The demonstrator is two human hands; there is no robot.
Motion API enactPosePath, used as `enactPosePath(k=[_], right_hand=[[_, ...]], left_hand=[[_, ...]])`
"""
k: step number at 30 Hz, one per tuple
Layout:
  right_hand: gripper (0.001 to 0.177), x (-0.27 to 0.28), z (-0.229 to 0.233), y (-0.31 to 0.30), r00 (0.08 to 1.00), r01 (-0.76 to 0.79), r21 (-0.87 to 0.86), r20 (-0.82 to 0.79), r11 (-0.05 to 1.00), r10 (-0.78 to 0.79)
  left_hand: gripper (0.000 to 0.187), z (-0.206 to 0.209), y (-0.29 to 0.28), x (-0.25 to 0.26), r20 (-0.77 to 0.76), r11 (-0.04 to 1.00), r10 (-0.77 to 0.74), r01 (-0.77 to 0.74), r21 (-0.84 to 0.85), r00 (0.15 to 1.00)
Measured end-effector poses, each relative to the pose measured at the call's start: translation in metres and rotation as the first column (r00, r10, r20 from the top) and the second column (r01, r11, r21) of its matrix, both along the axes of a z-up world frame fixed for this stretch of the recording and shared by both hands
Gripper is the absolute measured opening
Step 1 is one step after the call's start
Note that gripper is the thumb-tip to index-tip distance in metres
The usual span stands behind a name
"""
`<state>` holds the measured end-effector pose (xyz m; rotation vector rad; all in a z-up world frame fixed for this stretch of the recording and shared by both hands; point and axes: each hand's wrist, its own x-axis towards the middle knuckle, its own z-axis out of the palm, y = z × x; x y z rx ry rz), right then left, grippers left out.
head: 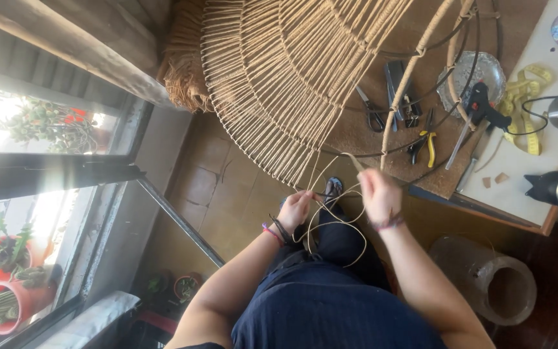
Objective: Weaving a lampshade by threading thin wicker or wooden strips through a frame.
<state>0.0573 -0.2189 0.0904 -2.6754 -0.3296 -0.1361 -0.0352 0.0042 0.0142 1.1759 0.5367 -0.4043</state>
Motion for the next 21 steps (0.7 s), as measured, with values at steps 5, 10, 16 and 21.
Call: enactPosePath(k=[5,10,16,21], right_hand=[[0.016,-0.065,-0.030,0.013,0.721,-0.470,0.101,-0.529,0.877,0.447],[0.013,-0.022,0.004,0.051,0.581,-0.231,0.218,-0.751,0.948,0.314],[0.024,0.094,0.066,0.038,0.522,0.842,0.374,-0.750,-0.389,0.406],[0.018,0.036,0.112,0.011,0.886,-0.196,0.778,-0.120,0.597,0.448]], left_hand=[[0.046,0.071,0.008,0.014,-0.180,0.961,-0.046,-0.005,-0.276,0.983],[0.047,0.059,0.012,0.018,-0.254,0.932,-0.216,0.121,-0.342,0.943],[0.047,-0.003,0.009,0.012,-0.295,0.744,-0.402,0.497,0.446,0.867],[0.034,0.009,0.016,0.005,-0.226,0.740,-0.366,0.430,0.517,0.903]])
